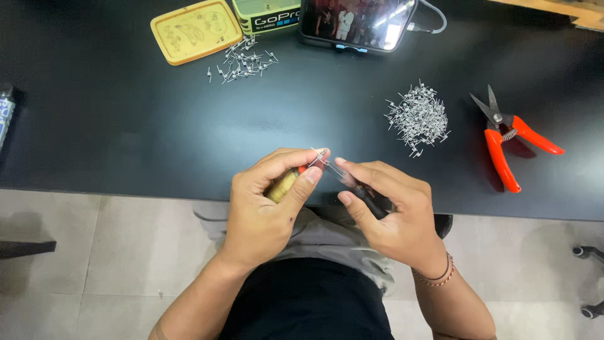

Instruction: The person repeatedly picks up small metal wire pins from a pile on a black table and bends them into a U-shape using a screwdriver and pliers. The bent pins are placed into a separate pile. A smartphone playing a video is visible in the background.

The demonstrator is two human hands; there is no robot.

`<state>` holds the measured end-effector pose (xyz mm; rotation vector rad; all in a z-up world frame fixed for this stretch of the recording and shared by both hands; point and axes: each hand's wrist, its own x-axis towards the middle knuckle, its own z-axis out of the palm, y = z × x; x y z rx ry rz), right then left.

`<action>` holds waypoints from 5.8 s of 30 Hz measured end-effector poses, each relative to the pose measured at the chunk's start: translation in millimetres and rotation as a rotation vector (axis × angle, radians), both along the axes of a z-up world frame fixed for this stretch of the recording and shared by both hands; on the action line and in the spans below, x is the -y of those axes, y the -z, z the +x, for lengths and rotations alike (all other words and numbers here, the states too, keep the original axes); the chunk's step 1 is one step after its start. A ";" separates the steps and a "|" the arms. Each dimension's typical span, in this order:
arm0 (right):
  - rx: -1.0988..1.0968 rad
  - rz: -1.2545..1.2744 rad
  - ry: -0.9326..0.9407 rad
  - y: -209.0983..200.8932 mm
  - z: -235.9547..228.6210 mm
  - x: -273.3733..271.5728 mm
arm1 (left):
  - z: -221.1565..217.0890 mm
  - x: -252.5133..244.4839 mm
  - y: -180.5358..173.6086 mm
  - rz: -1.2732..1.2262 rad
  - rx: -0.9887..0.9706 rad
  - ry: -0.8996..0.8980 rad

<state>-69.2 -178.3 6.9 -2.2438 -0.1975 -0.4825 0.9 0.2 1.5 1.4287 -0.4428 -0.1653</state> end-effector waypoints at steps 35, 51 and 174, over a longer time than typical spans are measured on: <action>-0.046 0.161 -0.018 6.8 2.5 18.0 | 8.5 7.4 17.8 -0.114 -0.420 0.096; 0.006 0.164 -0.071 13.3 9.9 22.0 | 8.4 4.8 31.4 -0.418 -0.789 0.260; -0.135 -0.405 0.480 26.1 -12.6 92.6 | 38.1 -32.0 42.0 0.773 0.699 -0.434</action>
